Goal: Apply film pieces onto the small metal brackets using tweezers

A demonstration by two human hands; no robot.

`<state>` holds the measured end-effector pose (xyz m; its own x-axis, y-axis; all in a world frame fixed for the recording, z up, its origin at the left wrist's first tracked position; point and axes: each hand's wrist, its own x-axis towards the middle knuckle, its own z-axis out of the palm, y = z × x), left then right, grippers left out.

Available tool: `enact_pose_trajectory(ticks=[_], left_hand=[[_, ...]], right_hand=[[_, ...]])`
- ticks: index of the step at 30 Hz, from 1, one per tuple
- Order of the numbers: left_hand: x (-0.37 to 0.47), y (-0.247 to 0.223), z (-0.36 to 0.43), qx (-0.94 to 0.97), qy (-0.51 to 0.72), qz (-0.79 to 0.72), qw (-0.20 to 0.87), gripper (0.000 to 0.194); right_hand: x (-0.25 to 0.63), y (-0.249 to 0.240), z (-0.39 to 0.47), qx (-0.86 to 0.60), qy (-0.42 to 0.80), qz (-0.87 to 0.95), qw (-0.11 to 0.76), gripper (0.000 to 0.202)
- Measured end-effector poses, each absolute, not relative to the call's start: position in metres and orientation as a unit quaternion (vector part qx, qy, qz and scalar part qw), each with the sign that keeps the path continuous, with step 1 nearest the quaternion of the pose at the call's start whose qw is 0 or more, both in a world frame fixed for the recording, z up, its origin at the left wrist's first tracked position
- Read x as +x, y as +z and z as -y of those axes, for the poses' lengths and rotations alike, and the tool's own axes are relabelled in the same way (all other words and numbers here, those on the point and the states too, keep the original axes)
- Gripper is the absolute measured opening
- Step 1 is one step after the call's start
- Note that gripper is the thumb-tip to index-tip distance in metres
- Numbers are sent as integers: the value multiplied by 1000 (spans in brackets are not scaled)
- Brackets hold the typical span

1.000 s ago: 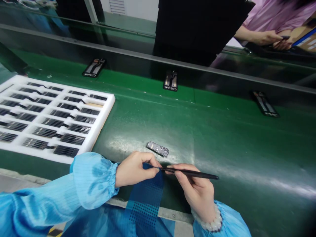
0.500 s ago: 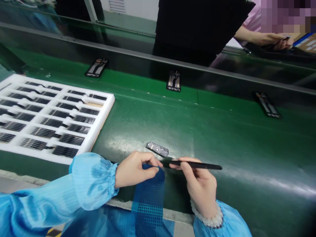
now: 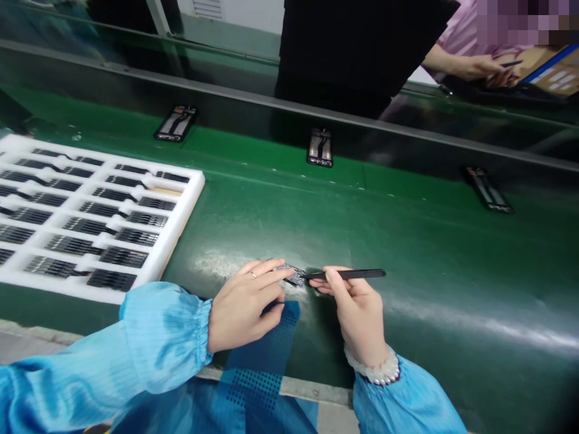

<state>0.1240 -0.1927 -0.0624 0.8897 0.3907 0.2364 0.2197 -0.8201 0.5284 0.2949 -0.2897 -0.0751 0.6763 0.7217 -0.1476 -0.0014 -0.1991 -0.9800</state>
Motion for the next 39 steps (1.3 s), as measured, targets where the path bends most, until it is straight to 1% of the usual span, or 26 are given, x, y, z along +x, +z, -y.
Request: enact_pose_trajectory(ticks=[18, 29, 39], left_hand=[[124, -61, 194, 931, 154, -180, 277, 12], [124, -62, 193, 932, 154, -179, 274, 12], [125, -61, 193, 932, 153, -180, 275, 13]], right_hand=[[294, -76, 288, -719, 303, 260, 569, 30], [293, -75, 290, -726, 286, 279, 560, 32], [288, -75, 294, -731, 218, 352, 542, 24]])
